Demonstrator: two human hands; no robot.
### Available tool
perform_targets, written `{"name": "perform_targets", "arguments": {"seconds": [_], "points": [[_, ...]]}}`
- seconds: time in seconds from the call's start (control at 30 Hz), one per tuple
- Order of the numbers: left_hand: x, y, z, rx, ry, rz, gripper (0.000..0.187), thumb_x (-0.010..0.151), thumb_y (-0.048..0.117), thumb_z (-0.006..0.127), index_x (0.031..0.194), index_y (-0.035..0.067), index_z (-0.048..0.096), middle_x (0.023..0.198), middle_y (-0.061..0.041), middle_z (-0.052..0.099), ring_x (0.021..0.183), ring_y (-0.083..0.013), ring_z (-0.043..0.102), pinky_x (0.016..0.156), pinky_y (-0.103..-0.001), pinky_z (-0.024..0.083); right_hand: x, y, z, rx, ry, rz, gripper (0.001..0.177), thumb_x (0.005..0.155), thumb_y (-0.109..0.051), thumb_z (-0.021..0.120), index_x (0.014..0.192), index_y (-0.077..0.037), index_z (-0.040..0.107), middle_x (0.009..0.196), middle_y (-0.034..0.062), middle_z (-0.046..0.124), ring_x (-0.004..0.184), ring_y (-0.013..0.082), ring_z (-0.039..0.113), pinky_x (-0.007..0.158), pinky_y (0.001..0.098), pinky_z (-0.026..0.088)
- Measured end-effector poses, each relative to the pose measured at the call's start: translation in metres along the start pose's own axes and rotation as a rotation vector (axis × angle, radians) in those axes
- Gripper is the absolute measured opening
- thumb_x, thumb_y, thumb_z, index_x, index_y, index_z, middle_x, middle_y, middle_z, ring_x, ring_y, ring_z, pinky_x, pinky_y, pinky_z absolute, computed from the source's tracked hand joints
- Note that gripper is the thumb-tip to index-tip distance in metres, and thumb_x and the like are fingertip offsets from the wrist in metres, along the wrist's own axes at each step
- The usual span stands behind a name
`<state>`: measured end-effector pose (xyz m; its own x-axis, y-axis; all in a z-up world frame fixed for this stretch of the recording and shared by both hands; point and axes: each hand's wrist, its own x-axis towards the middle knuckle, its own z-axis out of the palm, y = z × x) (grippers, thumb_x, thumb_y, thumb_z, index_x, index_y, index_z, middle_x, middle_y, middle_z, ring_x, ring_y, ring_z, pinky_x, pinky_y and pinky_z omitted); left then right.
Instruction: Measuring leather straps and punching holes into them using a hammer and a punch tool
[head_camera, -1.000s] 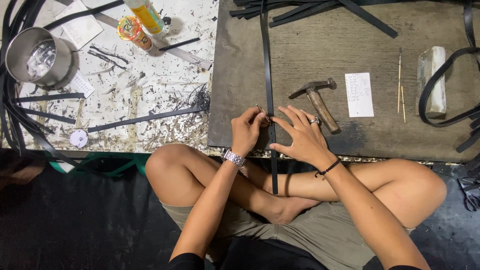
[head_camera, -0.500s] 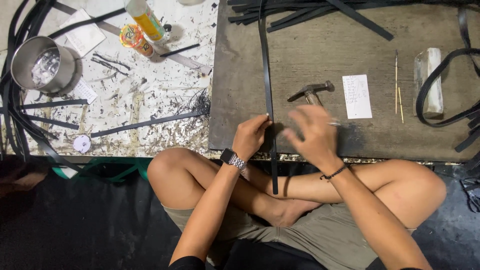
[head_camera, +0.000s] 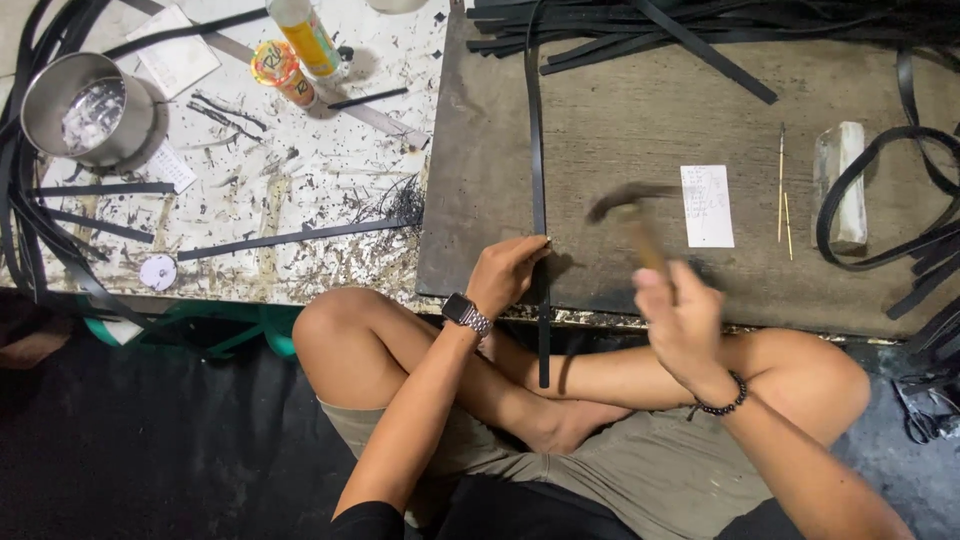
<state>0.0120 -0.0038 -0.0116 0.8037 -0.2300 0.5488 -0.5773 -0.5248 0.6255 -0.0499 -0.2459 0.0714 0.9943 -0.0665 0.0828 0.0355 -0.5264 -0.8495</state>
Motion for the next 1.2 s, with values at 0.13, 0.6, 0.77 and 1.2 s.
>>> {"name": "perform_targets", "arguments": {"seconds": [0.13, 0.6, 0.77, 1.2], "points": [[0.001, 0.002, -0.003, 0.019, -0.019, 0.003, 0.023, 0.093, -0.006, 0.067, 0.112, 0.007, 0.068, 0.089, -0.011, 0.076, 0.086, -0.0292, 0.075, 0.075, -0.036, 0.064, 0.004, 0.018, 0.005, 0.059, 0.336, -0.601, 0.052, 0.103, -0.038, 0.046, 0.057, -0.019, 0.060, 0.049, -0.0047, 0.055, 0.046, 0.0205, 0.053, 0.056, 0.0296, 0.046], [0.010, 0.023, -0.015, 0.021, -0.054, -0.046, 0.026, 0.090, -0.008, 0.067, 0.110, 0.009, 0.069, 0.085, -0.012, 0.076, 0.084, -0.0294, 0.076, 0.075, -0.036, 0.065, 0.057, 0.081, 0.018, -0.878, 0.245, -0.243, 0.047, 0.115, -0.051, 0.054, 0.097, -0.008, 0.057, 0.063, 0.0146, 0.066, 0.073, 0.0381, 0.075, 0.070, 0.0491, 0.055], [0.006, 0.013, -0.009, -0.102, -0.020, -0.140, 0.019, 0.093, -0.003, 0.069, 0.108, 0.009, 0.073, 0.088, -0.011, 0.078, 0.086, -0.0279, 0.076, 0.074, -0.033, 0.064, 0.055, 0.029, 0.045, -0.818, 0.095, -0.708, 0.048, 0.097, -0.044, 0.065, 0.135, -0.014, 0.062, 0.107, 0.0165, 0.060, 0.106, 0.0409, 0.061, 0.084, 0.0568, 0.048], [0.003, -0.019, 0.014, -0.695, 0.318, -0.717, 0.011, 0.099, 0.000, 0.064, 0.098, -0.006, 0.074, 0.081, -0.025, 0.075, 0.070, -0.0277, 0.075, 0.063, -0.039, 0.067, 0.049, 0.024, 0.065, -0.628, -0.415, -0.451, 0.060, 0.095, -0.056, 0.063, 0.147, -0.027, 0.054, 0.140, 0.0078, 0.045, 0.130, 0.0328, 0.041, 0.087, 0.0464, 0.040]]}}
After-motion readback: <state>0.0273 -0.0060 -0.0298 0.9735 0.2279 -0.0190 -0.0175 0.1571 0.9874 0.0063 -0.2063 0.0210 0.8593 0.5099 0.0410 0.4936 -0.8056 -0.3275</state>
